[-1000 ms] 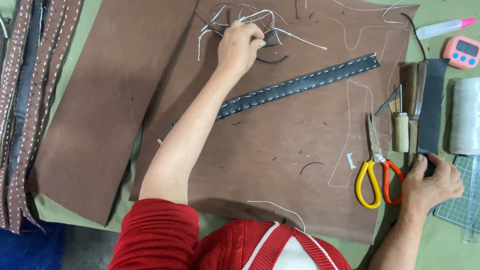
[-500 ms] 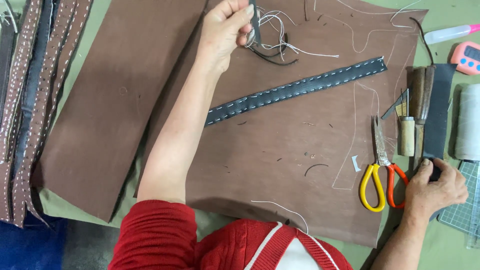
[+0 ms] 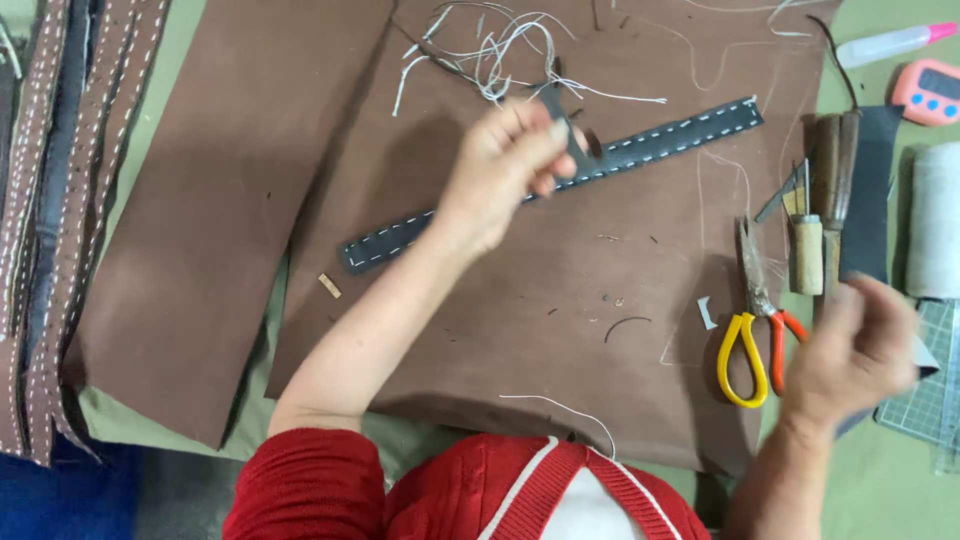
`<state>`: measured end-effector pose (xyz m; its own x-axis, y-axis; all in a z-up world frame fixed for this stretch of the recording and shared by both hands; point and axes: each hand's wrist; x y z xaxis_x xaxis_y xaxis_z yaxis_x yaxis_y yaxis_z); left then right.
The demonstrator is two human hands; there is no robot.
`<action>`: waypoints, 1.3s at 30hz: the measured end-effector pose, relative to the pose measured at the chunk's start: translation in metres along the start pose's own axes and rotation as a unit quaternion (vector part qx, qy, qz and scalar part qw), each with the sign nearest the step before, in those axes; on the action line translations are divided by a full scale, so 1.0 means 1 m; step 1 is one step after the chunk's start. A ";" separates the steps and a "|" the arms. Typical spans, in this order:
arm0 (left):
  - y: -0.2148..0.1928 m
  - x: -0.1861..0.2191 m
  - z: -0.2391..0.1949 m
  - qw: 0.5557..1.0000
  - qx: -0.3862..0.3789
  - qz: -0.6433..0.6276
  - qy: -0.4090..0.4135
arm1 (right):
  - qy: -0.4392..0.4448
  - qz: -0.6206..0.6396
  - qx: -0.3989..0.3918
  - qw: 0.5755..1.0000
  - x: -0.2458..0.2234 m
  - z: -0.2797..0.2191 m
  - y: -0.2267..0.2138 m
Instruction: Trimming excess thread from a stitched leather strap and attaching a leather cord loop
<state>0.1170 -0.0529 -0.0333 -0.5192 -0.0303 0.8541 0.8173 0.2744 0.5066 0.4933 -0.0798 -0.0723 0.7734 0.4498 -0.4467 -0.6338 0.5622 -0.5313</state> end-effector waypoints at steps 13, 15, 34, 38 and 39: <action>0.026 -0.107 0.022 0.932 -0.074 0.345 0.078 | 0.158 0.288 -0.154 0.932 -0.064 -0.007 0.117; 0.021 -0.111 0.035 0.837 -0.056 0.519 0.166 | 0.223 0.323 -0.133 0.910 -0.050 -0.013 0.124; -0.063 -0.007 -0.041 0.671 -0.184 0.713 -0.088 | 0.301 0.378 -0.119 0.868 -0.027 -0.015 0.132; -0.056 0.011 -0.041 0.669 -0.169 0.723 -0.047 | 0.254 0.355 -0.130 0.890 -0.032 -0.015 0.131; -0.046 0.001 -0.031 0.669 -0.167 0.723 -0.044 | 0.252 0.356 -0.129 0.891 -0.034 -0.015 0.132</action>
<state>0.0871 -0.0956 -0.0519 0.8741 0.0953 0.4763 0.4829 -0.2763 -0.8309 0.3833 -0.0311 -0.1378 0.1122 0.2242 -0.9681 -0.9933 0.0516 -0.1031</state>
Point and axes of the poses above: each hand's wrist, its own z-axis towards the middle knuckle, its own y-axis out of the palm, x = y × z, and after that the axes turned 3 degrees about -z, right-handed
